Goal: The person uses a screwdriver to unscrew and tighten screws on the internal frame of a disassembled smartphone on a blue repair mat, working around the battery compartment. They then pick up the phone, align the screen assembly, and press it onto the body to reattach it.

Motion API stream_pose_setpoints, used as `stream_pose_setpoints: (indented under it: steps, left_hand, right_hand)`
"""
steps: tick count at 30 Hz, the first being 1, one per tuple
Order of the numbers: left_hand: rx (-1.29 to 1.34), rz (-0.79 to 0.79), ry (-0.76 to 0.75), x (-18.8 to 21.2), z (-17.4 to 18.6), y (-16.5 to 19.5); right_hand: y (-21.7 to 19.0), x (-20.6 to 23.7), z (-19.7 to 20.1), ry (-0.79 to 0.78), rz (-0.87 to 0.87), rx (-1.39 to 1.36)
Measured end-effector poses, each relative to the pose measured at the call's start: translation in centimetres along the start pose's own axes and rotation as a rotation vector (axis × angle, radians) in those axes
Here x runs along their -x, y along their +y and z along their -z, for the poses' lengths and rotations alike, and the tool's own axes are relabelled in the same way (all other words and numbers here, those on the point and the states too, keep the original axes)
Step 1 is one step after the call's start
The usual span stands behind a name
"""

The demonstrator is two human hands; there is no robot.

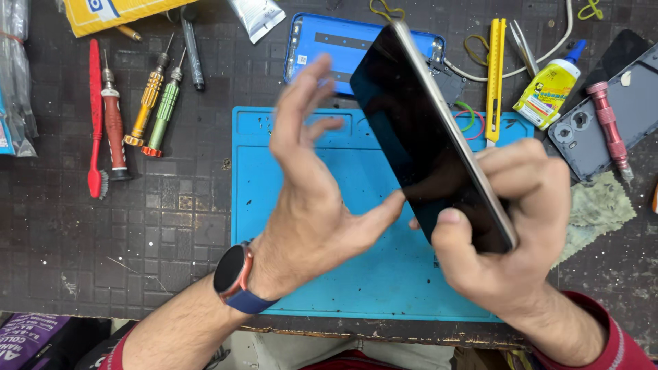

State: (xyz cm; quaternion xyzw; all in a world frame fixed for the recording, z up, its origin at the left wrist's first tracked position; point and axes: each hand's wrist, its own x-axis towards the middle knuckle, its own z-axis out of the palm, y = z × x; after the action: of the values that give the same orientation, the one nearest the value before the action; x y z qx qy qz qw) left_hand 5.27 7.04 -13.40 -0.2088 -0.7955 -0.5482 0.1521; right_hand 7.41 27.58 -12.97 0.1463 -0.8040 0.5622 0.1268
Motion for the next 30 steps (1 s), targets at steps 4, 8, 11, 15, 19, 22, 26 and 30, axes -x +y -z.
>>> stream_pose_setpoints:
  steps: [4, 8, 11, 15, 19, 22, 26, 30]
  left_hand:
    - [0.801, 0.632, -0.274, 0.3, -0.3, 0.5]
    - [0.816, 0.518, -0.275, 0.8, -0.5, 0.1]
    - [0.934, 0.531, -0.196, 1.1, -0.7, -0.7]
    - [0.989, 0.523, -0.18, 1.0, -0.4, -1.6]
    - [0.864, 0.493, -0.12, 0.6, -0.2, -2.0]
    - [0.916, 0.57, -0.053, 0.3, -0.6, -2.0]
    - [0.842, 0.538, -0.048, 0.4, -0.6, -1.7]
    - [0.835, 0.52, -0.05, 0.5, -0.4, -1.6]
  right_hand:
    - [0.4, 0.0, -0.5, -0.03, 0.279, 0.167]
    - [0.2, -0.1, -1.6, -0.08, 0.346, 0.261]
    - [-0.3, -0.3, -1.7, -0.132, 0.286, 0.328]
    - [-0.9, -1.0, -1.5, -0.24, 0.331, 0.27]
    - [-1.6, -1.4, -0.9, -0.339, 0.303, 0.263]
    - [-1.7, -1.5, -1.0, -0.363, 0.301, 0.295]
    - [-1.7, -1.6, -1.1, -0.356, 0.311, 0.267]
    - [-1.8, -1.7, -1.2, -0.38, 0.333, 0.277]
